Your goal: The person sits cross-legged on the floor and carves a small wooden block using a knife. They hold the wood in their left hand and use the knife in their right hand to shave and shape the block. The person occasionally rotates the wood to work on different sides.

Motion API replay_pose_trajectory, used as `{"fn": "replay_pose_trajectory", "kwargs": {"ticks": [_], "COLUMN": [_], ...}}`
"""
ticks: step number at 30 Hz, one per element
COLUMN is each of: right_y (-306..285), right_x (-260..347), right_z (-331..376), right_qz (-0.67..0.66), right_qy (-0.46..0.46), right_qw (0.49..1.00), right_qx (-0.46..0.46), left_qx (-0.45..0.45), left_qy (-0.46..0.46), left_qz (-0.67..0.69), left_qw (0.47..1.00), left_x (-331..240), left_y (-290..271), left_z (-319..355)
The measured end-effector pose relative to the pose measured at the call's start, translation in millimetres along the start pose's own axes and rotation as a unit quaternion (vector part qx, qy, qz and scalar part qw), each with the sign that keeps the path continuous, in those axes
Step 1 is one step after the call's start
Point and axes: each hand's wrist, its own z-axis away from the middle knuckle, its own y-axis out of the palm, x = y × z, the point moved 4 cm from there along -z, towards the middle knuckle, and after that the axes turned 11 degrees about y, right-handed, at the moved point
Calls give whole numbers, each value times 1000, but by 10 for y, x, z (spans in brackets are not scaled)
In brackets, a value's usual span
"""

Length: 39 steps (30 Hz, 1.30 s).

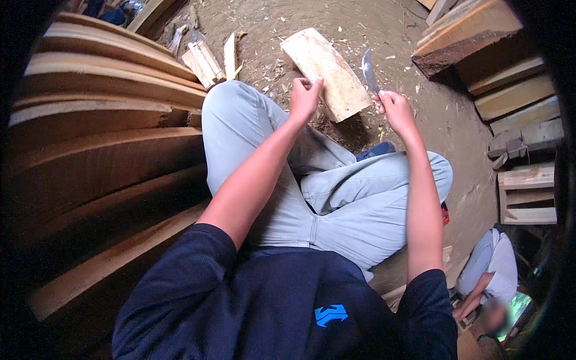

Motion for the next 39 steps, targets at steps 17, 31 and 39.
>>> {"fn": "replay_pose_trajectory", "kwargs": {"ticks": [17, 31, 39], "right_y": [-145, -784, -868], "right_x": [153, -100, -129], "right_z": [-204, -120, -50], "right_qz": [107, -109, -135], "right_qy": [71, 97, 95], "right_qw": [989, 964, 955], "right_qx": [-70, -222, -247], "left_qx": [40, 257, 475], "left_qy": [111, 53, 35], "left_qz": [45, 87, 4], "left_qw": [992, 961, 879], "left_x": [-81, -723, -1215], "left_y": [380, 297, 572], "left_z": [161, 44, -149]}}
